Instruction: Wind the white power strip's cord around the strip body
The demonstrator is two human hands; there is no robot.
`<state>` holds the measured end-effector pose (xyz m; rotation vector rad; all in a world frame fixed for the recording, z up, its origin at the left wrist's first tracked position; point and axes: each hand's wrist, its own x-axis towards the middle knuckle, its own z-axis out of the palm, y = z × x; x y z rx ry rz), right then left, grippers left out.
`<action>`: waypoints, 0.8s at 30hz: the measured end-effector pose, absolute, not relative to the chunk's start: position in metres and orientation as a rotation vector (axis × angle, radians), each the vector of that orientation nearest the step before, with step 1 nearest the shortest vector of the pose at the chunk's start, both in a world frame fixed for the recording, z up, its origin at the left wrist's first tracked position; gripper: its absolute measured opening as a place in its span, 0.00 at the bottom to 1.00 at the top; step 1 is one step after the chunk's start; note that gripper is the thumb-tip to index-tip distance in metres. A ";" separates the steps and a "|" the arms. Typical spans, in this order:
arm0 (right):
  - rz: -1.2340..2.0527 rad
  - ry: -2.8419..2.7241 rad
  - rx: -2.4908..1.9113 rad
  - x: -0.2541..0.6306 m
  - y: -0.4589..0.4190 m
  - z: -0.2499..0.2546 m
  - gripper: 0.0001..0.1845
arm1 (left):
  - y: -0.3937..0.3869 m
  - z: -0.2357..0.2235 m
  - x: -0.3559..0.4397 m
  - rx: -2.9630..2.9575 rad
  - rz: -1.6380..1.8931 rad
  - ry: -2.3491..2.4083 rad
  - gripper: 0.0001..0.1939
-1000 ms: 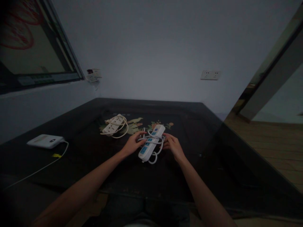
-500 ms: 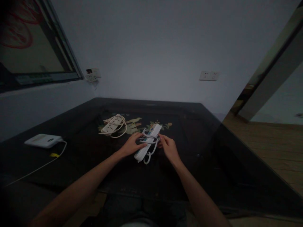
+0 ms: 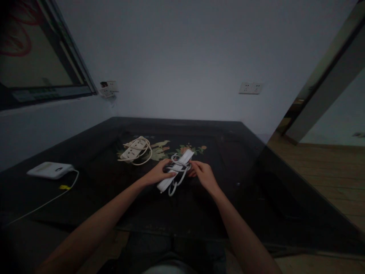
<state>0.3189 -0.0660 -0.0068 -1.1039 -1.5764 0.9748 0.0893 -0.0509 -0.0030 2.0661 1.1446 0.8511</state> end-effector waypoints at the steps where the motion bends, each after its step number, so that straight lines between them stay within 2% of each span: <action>1: 0.953 -1.581 -1.115 0.323 -0.064 -0.005 0.24 | -0.050 -0.003 0.088 2.059 0.843 1.127 0.29; 5: 0.805 -1.581 -1.191 0.345 -0.052 -0.004 0.22 | -0.048 -0.003 0.086 2.017 0.817 1.095 0.29; 9: 0.686 -1.665 -1.271 0.361 -0.042 -0.014 0.16 | -0.046 -0.005 0.084 1.951 0.809 1.093 0.28; 17: 0.642 -1.994 -1.318 0.357 -0.043 -0.035 0.26 | -0.045 0.000 0.080 1.825 0.790 1.106 0.31; 24: 0.467 -2.057 -1.404 0.347 -0.044 -0.035 0.17 | -0.040 -0.001 0.078 1.762 0.802 1.087 0.31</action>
